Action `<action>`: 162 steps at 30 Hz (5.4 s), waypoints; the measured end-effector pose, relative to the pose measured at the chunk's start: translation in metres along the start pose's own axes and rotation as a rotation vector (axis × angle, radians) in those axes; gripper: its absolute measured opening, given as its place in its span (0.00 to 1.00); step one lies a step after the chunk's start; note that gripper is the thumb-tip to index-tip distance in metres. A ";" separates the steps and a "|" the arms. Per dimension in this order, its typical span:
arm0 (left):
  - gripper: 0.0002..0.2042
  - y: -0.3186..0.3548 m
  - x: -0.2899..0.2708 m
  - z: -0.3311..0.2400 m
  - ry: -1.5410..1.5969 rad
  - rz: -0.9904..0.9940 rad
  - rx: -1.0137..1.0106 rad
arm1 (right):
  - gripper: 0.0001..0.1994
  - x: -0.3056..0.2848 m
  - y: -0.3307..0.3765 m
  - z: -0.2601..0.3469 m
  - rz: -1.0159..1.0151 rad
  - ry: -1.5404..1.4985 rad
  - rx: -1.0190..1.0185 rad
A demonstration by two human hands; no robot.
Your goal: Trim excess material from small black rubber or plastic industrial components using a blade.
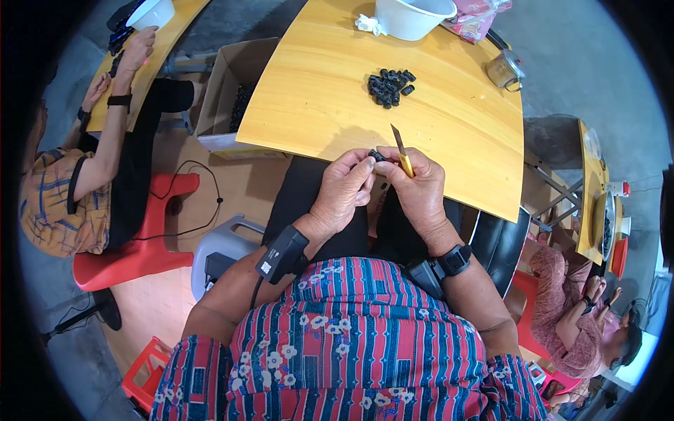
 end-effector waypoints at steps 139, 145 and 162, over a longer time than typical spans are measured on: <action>0.09 0.003 0.006 0.004 0.154 0.029 -0.155 | 0.14 0.013 0.003 0.011 0.305 0.635 -0.164; 0.08 0.003 0.004 0.007 0.119 0.163 -0.149 | 0.15 0.013 0.003 0.011 0.256 0.636 -0.140; 0.07 0.004 0.002 0.006 0.139 0.109 -0.155 | 0.14 0.012 0.007 0.007 0.273 0.620 -0.160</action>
Point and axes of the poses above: each hand's wrist, its own y-axis away from the middle knuckle, its own x-axis out of the palm, z = x × y, the point moved 6 cm from there along -y, towards the middle knuckle, and after that the axes turned 3 degrees about -x, right-handed, at the moved point
